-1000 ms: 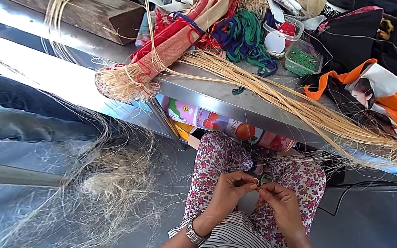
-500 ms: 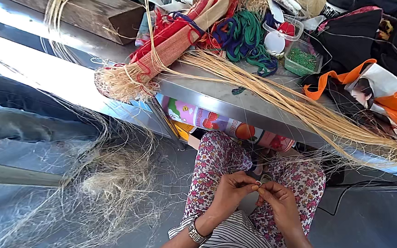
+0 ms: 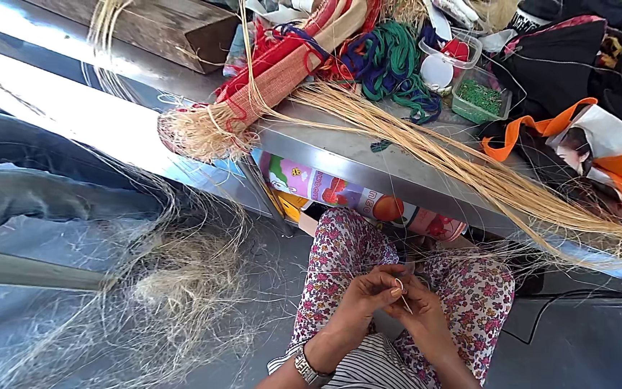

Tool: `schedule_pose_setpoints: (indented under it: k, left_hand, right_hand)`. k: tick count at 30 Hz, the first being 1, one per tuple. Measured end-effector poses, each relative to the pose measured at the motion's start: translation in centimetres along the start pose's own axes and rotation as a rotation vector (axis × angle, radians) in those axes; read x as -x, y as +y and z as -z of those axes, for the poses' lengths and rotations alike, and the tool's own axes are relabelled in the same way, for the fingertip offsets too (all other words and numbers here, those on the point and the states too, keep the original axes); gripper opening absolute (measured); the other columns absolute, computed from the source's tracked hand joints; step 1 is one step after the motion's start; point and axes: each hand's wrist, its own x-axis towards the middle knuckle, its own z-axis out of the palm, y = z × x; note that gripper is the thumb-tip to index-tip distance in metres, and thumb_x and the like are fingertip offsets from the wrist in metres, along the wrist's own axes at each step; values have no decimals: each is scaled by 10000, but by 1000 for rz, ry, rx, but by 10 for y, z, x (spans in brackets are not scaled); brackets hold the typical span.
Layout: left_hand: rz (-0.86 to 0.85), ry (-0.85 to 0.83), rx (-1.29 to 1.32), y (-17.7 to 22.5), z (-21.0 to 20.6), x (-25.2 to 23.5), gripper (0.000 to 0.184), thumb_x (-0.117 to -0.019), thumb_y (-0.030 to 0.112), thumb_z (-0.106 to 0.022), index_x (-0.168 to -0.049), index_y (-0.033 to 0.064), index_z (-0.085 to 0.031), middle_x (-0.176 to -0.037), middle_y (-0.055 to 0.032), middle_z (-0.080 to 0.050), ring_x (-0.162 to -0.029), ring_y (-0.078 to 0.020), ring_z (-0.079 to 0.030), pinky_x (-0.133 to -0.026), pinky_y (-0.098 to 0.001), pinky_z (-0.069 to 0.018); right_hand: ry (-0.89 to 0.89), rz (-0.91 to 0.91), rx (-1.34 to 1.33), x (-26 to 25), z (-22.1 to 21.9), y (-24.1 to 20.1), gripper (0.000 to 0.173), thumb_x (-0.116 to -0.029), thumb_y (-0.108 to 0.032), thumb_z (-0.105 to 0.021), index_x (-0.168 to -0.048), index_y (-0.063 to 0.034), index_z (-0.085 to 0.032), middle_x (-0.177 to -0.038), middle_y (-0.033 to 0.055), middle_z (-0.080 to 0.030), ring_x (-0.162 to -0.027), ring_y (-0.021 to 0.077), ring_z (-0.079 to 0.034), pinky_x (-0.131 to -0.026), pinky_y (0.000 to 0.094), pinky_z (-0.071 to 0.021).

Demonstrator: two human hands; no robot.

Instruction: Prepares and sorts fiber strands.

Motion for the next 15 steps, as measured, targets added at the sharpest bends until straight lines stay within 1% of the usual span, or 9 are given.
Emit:
schedule_pose_setpoints:
  k: [2, 3, 4, 6, 8, 10, 11, 12, 15]
  left_hand:
    - [4, -50, 23, 2, 6, 0, 161, -902, 1, -633, -878, 109, -749, -1239, -21, -704, -1137, -84, -653, -947, -254, -546]
    - [-2, -82, 23, 3, 11, -1, 151, -900, 17, -644, -876, 115, -756, -1235, -20, -708, -1133, -88, -655, -947, -256, -546]
    - [-8, -118, 7, 5, 16, -2, 129, -901, 49, -660, -876, 129, -758, -1240, -13, -705, -1124, -84, -657, -941, -254, -547]
    - [-9, -175, -32, 8, 26, -5, 98, -907, 90, -682, -880, 153, -751, -1206, 8, -708, -1064, -72, -671, -901, -246, -563]
    - [27, -231, -56, 14, 35, -7, 97, -921, 100, -677, -908, 169, -746, -1125, 37, -722, -1049, -66, -665, -909, -249, -549]
    - [91, -293, -84, 20, 42, -6, 124, -951, 90, -637, -963, 171, -730, -1046, 38, -739, -993, -81, -697, -883, -266, -581]
    - [120, -319, -105, 24, 44, -5, 142, -972, 73, -598, -980, 164, -706, -1026, 26, -750, -976, -94, -717, -868, -272, -597]
    - [143, -344, -114, 27, 45, -4, 154, -990, 56, -562, -993, 154, -681, -1020, 4, -766, -973, -114, -737, -867, -285, -608]
    - [183, -373, -54, 32, 44, 0, 175, -1001, 25, -529, -984, 141, -659, -948, -37, -786, -887, -144, -768, -817, -297, -629]
  right_hand:
    - [-84, 47, -22, -3, 7, 3, 74, -859, -131, -767, -883, -61, -766, -1074, -4, -681, -1055, -4, -631, -914, 167, -545]
    - [-137, 38, -85, -4, 13, 3, 56, -890, -150, -745, -893, -99, -766, -1063, -29, -714, -1052, 3, -647, -921, 187, -550]
    - [-192, 6, -171, -5, 19, 3, 62, -920, -178, -725, -924, -132, -767, -1033, -49, -742, -1006, 7, -673, -898, 200, -562]
    - [-283, -78, -310, -8, 31, 3, 99, -950, -225, -707, -977, -143, -756, -924, -26, -764, -868, 58, -722, -822, 244, -595]
    - [-319, -175, -333, -9, 40, -2, 62, -965, -185, -687, -964, -143, -733, -785, -45, -730, -701, 44, -698, -704, 232, -599]
    - [-292, -238, -253, -9, 47, -10, 57, -957, -117, -672, -936, -121, -725, -676, -83, -663, -541, -18, -600, -530, 161, -535]
    - [-269, -218, -179, -8, 50, -12, 58, -952, -105, -675, -934, -102, -730, -669, -92, -651, -516, -49, -552, -484, 124, -477]
    - [-236, -164, -76, -7, 53, -14, 62, -943, -93, -677, -930, -81, -737, -691, -95, -660, -537, -72, -534, -493, 100, -445]
    - [-82, 112, 264, -3, 55, -14, 113, -924, -121, -680, -917, -37, -754, -793, -54, -704, -664, -82, -589, -612, 78, -495]
